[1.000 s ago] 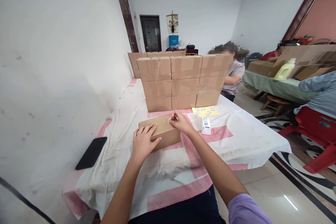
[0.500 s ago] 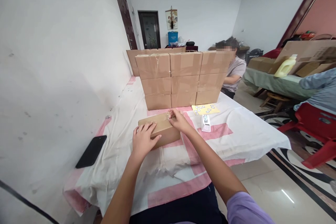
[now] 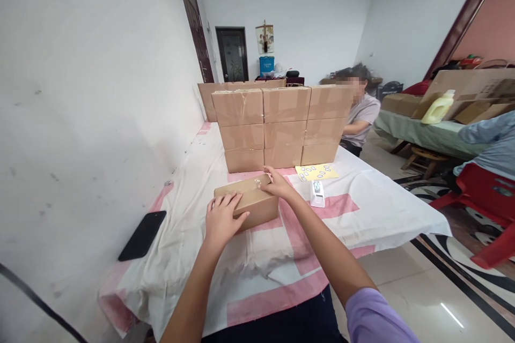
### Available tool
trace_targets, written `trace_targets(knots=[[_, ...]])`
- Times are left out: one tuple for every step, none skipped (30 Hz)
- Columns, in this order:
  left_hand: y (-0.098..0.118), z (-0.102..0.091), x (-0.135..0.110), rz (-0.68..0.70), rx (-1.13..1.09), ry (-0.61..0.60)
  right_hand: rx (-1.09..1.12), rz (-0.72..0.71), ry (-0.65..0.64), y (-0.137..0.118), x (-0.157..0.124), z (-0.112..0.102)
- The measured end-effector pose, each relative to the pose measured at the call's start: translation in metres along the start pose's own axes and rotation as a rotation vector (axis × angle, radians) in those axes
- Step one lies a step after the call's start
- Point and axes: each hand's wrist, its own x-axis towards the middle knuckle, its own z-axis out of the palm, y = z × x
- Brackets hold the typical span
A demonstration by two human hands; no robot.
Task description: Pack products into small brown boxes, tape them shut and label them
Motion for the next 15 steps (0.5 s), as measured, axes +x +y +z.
trace_targets(knots=[[0.0, 0.0, 0.0, 0.0, 0.001, -0.002, 0.005, 0.045, -0.014, -0.001, 0.006, 0.001], [0.0, -0.001, 0.0, 0.002, 0.002, -0.005, 0.002, 0.084, -0.028, -0.001, 0.012, 0.003], [0.0, -0.001, 0.0, 0.003, 0.004, -0.008, -0.007, 0.113, -0.036, -0.001, 0.019, 0.006], [-0.001, -0.002, 0.001, 0.005, 0.007, -0.01, -0.019, 0.131, -0.036, -0.001, 0.025, 0.01], [-0.001, -0.002, 0.002, 0.007, 0.01, -0.013, -0.032, 0.14, -0.03, -0.001, 0.031, 0.014], [-0.001, -0.003, 0.003, 0.009, 0.013, -0.014, -0.044, 0.143, -0.016, 0.001, 0.037, 0.018], [-0.001, -0.003, 0.003, 0.009, 0.015, -0.016, -0.06, 0.141, 0.006, 0.003, 0.041, 0.02], [-0.001, -0.003, 0.004, 0.007, 0.016, -0.019, -0.079, 0.136, 0.035, 0.006, 0.045, 0.021], [-0.001, -0.003, 0.004, 0.005, 0.018, -0.021, -0.101, 0.129, 0.065, 0.01, 0.048, 0.018], [-0.001, -0.002, 0.003, 0.003, 0.02, -0.022, -0.125, 0.123, 0.096, 0.016, 0.049, 0.011], [-0.001, -0.002, 0.003, 0.002, 0.024, -0.02, -0.151, 0.118, 0.129, 0.023, 0.049, 0.0], [-0.002, -0.001, 0.002, 0.004, 0.029, -0.016, -0.182, 0.116, 0.164, 0.032, 0.049, -0.015], [-0.002, 0.0, 0.0, 0.009, 0.034, -0.01, -0.216, 0.119, 0.199, 0.043, 0.047, -0.034], [-0.002, 0.001, -0.001, 0.015, 0.039, -0.003, -0.255, 0.126, 0.233, 0.054, 0.044, -0.055], [-0.002, 0.003, -0.002, 0.021, 0.044, 0.004, -0.297, 0.134, 0.266, 0.066, 0.041, -0.078]])
